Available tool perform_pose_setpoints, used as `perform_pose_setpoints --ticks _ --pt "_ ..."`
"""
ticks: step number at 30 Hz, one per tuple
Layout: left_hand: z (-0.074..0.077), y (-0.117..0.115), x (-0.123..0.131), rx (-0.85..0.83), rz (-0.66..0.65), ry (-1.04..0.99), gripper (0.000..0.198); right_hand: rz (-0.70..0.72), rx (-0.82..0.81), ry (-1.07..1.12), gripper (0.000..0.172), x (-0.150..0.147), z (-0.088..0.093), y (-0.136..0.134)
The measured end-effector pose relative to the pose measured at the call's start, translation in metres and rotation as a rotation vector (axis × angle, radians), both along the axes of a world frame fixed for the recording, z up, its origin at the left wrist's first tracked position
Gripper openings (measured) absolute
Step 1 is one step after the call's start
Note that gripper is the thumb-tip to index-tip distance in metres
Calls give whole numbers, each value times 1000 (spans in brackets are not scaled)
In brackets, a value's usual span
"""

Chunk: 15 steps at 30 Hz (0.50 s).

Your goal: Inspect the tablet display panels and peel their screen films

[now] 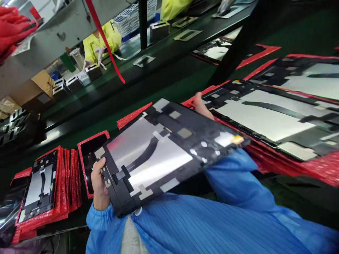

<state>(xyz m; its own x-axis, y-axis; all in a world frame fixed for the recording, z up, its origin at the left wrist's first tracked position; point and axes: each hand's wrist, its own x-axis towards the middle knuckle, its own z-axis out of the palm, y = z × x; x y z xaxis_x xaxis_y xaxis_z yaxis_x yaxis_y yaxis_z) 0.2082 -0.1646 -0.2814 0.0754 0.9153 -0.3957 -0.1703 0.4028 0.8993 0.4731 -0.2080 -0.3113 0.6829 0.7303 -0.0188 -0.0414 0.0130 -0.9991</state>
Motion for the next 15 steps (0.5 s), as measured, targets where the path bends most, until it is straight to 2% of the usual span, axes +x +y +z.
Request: perform_pose_setpoints --ticks 3,5,6,7,9,11,12,13,15 --pt "-3 -19 4 85 196 -106 37 136 22 158 78 -36 -10 -17" --pt "-10 -32 8 169 233 -120 45 230 98 323 82 -65 -14 -31" --pt "-14 -39 9 180 196 -108 51 233 138 368 77 -78 -15 -38" --pt "-19 -44 9 177 131 -92 55 206 154 364 64 -89 -15 -43" --pt "-28 -52 2 171 -78 -50 61 113 182 322 43 -103 -13 -50" --pt "-31 -53 -9 226 -308 -33 71 36 207 294 36 -103 -12 -53" --pt "-30 -50 -15 274 -383 -50 79 15 221 295 34 -99 -12 -54" --pt "-28 -45 -20 322 -423 -82 87 2 223 289 33 -93 -13 -56" --pt "-19 -31 -26 408 -398 -160 94 -26 204 246 31 -79 -17 -59"
